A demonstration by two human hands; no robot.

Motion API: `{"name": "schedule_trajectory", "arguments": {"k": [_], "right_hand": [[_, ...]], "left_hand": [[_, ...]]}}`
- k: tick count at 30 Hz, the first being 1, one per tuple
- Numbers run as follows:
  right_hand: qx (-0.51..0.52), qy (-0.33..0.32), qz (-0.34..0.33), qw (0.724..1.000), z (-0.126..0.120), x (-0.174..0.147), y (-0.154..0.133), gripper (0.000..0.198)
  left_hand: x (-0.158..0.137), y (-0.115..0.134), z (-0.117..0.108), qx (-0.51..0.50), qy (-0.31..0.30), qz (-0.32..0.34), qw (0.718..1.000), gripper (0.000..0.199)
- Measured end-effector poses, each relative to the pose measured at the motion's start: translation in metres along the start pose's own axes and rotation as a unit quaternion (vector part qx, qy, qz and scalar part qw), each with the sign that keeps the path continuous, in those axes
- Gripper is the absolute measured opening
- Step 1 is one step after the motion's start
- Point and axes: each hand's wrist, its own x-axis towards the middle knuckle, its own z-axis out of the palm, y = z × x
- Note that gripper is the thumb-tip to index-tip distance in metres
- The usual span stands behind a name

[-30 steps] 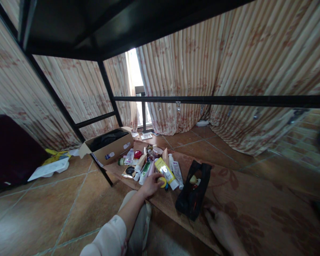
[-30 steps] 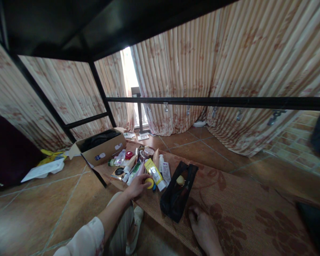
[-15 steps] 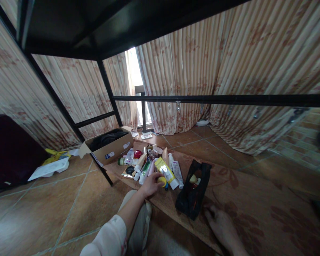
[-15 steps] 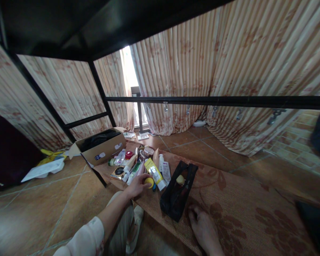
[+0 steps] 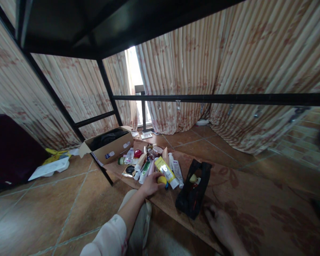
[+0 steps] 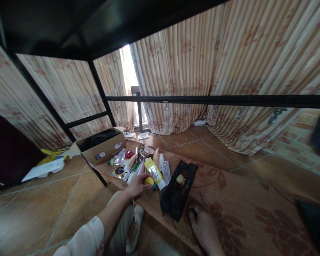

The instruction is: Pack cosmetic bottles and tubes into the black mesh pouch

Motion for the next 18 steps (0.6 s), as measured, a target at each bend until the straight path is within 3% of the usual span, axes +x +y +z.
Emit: {"name": "schedule_trajectory", "arguments": {"k": [18], "right_hand": [[-0.003, -0.019, 0.005, 1.0, 0.0001, 0.002, 0.0018, 0.037]], "left_hand": [[0.0003, -0.002, 0.0009, 0.012, -0.001, 0.007, 1.0, 0.047]]}}
